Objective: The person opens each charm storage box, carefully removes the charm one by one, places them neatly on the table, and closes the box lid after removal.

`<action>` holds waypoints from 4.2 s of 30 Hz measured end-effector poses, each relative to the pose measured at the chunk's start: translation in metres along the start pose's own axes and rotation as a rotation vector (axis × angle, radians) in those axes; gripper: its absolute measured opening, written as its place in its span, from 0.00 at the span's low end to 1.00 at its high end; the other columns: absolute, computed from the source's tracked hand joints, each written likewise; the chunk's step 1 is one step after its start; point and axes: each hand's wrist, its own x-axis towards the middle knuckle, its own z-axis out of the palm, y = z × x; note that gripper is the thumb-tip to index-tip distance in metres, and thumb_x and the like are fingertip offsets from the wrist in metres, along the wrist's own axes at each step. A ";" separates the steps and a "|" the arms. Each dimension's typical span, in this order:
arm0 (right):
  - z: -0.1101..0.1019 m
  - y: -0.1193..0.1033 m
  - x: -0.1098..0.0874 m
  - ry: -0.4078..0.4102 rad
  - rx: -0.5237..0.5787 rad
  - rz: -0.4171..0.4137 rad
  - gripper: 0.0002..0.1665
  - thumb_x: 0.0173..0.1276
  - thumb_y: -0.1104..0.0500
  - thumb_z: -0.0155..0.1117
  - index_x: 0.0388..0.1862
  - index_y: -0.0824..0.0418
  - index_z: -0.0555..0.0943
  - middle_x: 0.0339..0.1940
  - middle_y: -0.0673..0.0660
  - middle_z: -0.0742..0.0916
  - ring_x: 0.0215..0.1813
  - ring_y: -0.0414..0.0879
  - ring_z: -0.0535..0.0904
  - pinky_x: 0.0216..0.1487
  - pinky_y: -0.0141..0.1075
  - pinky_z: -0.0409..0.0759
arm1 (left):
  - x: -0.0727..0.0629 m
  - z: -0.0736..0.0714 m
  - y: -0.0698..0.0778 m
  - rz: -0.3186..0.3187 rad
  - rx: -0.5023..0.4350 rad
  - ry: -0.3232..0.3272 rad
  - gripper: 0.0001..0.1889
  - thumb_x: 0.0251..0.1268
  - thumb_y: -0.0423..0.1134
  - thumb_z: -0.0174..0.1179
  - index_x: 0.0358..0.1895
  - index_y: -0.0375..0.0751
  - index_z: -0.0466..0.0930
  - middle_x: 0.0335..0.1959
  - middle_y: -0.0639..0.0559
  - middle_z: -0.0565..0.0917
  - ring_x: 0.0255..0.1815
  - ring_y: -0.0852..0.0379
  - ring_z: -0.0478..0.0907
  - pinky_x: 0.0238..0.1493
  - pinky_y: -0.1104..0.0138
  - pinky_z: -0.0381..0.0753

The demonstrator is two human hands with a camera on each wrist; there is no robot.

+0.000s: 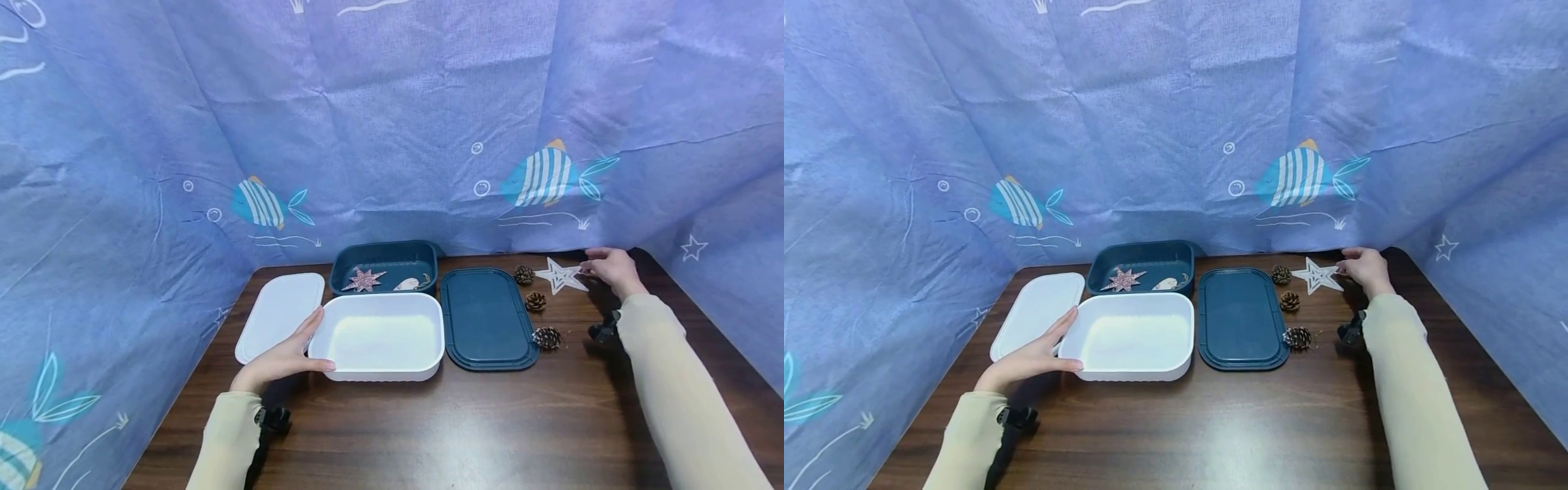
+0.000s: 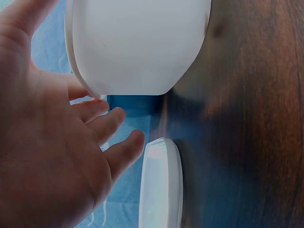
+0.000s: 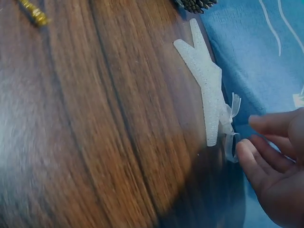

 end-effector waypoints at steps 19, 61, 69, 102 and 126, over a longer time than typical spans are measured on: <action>0.001 -0.010 -0.003 -0.290 -0.294 -0.255 0.21 0.65 0.49 0.71 0.26 0.65 0.82 0.16 0.48 0.80 0.29 0.46 0.73 0.41 0.42 0.71 | -0.004 0.000 -0.002 0.020 0.001 0.009 0.61 0.58 0.55 0.73 0.83 0.50 0.34 0.84 0.48 0.35 0.82 0.43 0.33 0.75 0.39 0.42; -0.009 -0.064 0.007 -0.272 -0.225 -0.195 0.41 0.73 0.55 0.61 0.72 0.82 0.60 0.68 0.82 0.67 0.68 0.77 0.62 0.67 0.64 0.64 | -0.004 -0.001 0.002 0.021 0.015 0.000 0.61 0.58 0.57 0.72 0.83 0.49 0.35 0.84 0.49 0.35 0.83 0.45 0.33 0.76 0.39 0.43; 0.013 -0.112 0.015 -0.294 -0.157 -0.221 0.42 0.73 0.54 0.62 0.75 0.77 0.60 0.71 0.78 0.68 0.70 0.74 0.63 0.67 0.63 0.65 | -0.002 -0.001 0.003 0.036 0.023 -0.001 0.60 0.59 0.56 0.72 0.83 0.48 0.35 0.84 0.49 0.35 0.83 0.46 0.33 0.76 0.40 0.44; 0.107 -0.272 0.021 -0.370 -0.140 -0.422 0.39 0.72 0.59 0.65 0.77 0.69 0.63 0.74 0.68 0.71 0.73 0.62 0.67 0.69 0.53 0.69 | -0.004 -0.002 0.005 0.034 0.014 -0.005 0.61 0.58 0.58 0.72 0.83 0.47 0.34 0.84 0.50 0.35 0.83 0.47 0.33 0.77 0.42 0.44; 0.164 -0.292 0.018 -0.586 -0.237 -0.336 0.38 0.73 0.54 0.64 0.77 0.67 0.65 0.75 0.66 0.70 0.74 0.60 0.65 0.70 0.51 0.68 | -0.002 -0.001 0.005 0.028 0.000 0.005 0.63 0.56 0.59 0.72 0.83 0.46 0.35 0.84 0.50 0.36 0.83 0.47 0.34 0.77 0.43 0.43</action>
